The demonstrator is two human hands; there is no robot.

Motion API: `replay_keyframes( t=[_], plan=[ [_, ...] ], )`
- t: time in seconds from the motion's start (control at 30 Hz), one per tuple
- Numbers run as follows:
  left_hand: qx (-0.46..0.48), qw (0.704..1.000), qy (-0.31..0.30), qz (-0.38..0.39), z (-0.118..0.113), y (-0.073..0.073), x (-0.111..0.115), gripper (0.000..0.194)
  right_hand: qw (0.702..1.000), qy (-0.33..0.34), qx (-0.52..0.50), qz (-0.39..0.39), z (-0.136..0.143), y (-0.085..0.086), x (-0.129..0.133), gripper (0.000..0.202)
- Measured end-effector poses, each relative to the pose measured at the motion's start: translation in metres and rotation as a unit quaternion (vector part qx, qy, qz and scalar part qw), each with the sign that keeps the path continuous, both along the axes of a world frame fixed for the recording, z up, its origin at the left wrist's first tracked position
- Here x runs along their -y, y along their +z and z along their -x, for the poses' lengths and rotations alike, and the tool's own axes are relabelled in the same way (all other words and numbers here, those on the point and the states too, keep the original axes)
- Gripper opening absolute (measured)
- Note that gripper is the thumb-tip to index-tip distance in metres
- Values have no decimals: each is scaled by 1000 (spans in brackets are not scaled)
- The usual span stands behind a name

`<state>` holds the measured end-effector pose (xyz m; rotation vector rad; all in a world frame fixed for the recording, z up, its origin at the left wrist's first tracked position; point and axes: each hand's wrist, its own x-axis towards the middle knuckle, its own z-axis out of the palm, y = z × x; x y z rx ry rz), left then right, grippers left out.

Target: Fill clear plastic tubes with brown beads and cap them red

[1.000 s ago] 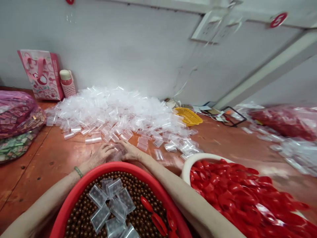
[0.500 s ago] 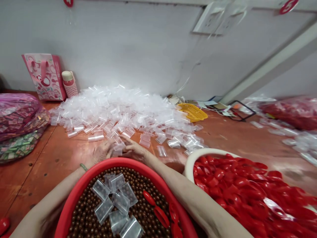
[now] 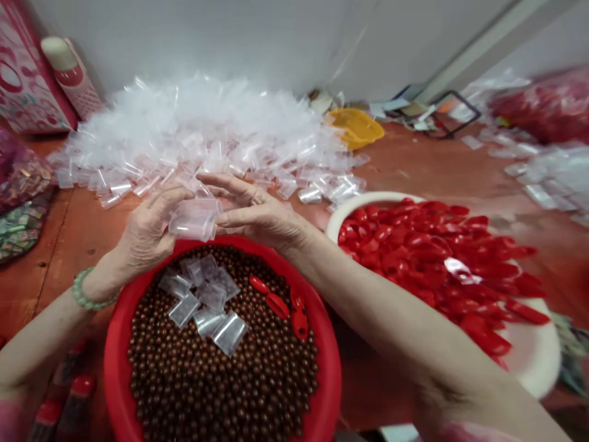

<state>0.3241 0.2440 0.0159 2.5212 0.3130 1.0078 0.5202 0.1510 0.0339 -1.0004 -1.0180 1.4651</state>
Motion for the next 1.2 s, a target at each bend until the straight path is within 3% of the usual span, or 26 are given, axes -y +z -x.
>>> replay_keyframes(
  t=[0.1, 0.23, 0.37, 0.47, 0.6, 0.77, 0.83, 1.03, 1.2],
  plan=[
    [-72, 997, -33, 23, 17, 1, 31, 53, 999, 31, 31, 23, 6, -7, 32, 59],
    [-144, 986, -84, 12, 31, -9, 48, 44, 986, 90, 137, 7, 6, -21, 51, 57],
    [-213, 972, -97, 9, 35, -12, 55, 47, 941, 130, 299, -90, 3, -14, 49, 49],
    [-253, 961, -107, 29, 36, -8, 59, 51, 901, 152, 388, -119, 3, -2, 48, 41],
    [-231, 962, -115, 93, 37, 2, 62, 52, 859, 63, 488, -145, 3, 3, 61, 33],
    [-205, 966, -110, 111, 43, 12, 64, 60, 806, -71, 573, -129, 3, 0, 99, 19],
    [-196, 969, -104, 106, 48, 17, 67, 59, 793, -79, 595, -106, 6, 0, 114, 15],
    [-239, 944, -153, 165, 69, 29, 94, 74, 830, 14, 551, -82, 31, 4, 142, 12],
    [-266, 923, -143, 237, 81, 16, 127, 70, 849, 46, 515, -111, 50, 2, 148, 14]
  ],
)
